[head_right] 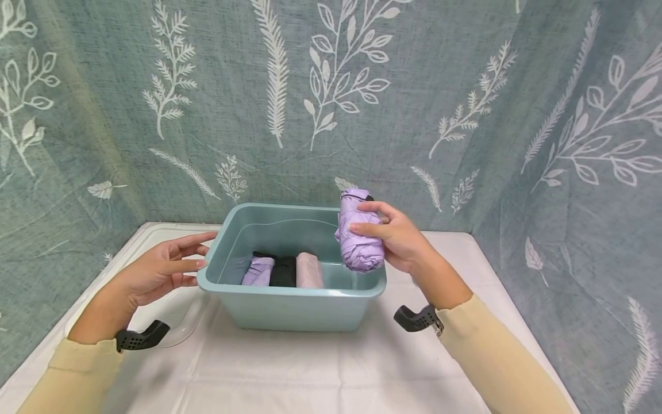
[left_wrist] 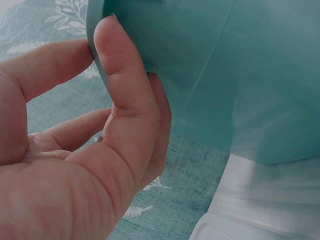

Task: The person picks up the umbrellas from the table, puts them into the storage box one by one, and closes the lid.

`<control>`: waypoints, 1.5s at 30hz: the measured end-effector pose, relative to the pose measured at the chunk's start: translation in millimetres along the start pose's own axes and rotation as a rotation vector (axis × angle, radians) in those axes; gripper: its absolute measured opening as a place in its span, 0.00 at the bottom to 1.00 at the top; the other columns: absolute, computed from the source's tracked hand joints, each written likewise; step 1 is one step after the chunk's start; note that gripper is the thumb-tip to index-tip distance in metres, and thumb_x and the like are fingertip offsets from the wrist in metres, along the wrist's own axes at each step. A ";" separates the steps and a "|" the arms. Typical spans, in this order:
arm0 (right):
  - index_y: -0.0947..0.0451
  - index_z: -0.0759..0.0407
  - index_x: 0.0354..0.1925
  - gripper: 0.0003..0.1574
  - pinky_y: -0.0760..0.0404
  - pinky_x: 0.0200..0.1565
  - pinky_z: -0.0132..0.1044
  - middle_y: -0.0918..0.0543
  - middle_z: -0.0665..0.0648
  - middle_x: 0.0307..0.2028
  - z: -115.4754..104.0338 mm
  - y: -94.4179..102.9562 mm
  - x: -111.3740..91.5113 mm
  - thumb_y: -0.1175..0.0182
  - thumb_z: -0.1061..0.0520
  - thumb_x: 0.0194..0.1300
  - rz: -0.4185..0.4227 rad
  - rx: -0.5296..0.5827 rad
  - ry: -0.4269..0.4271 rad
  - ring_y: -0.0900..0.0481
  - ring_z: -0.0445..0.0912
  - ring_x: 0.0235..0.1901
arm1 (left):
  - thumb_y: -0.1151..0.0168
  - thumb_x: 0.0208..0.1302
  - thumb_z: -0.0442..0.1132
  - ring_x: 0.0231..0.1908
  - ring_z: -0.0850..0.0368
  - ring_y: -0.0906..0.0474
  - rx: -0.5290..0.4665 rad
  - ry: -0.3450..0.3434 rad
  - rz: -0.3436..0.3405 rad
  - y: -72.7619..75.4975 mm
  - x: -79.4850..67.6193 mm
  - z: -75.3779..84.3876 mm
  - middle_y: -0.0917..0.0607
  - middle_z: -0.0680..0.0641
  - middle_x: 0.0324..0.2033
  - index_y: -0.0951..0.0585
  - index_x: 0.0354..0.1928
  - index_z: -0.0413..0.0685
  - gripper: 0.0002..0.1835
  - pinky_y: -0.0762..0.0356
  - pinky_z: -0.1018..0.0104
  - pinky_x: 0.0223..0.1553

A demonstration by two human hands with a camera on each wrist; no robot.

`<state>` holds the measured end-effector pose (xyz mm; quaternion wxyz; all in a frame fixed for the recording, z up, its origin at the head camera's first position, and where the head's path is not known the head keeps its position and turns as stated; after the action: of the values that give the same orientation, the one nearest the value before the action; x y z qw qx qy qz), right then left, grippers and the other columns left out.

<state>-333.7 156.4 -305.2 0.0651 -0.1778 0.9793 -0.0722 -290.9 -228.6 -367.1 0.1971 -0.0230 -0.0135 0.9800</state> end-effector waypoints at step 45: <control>0.28 0.51 0.52 0.15 0.11 0.37 0.44 0.25 0.65 0.57 6.8 -47.9 70.1 0.42 0.67 0.73 -0.063 0.008 -0.160 0.12 0.53 0.38 | 0.41 0.71 0.26 0.40 0.61 0.15 -0.043 -0.039 -0.044 -2.5 -1.1 0.3 0.19 0.53 0.49 0.29 0.72 0.55 0.30 0.14 0.64 0.41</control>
<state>-381.5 86.1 -311.2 0.1417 -0.2135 0.9645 -0.0638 -288.9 -226.7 -366.7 0.2177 -0.0079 -0.0390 0.9752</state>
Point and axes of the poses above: each hand's wrist, its own x-axis towards the middle knuckle, its own y-axis out of the back of the hand, z = x × y, the point moved 8 cm from there along x, towards the middle knuckle
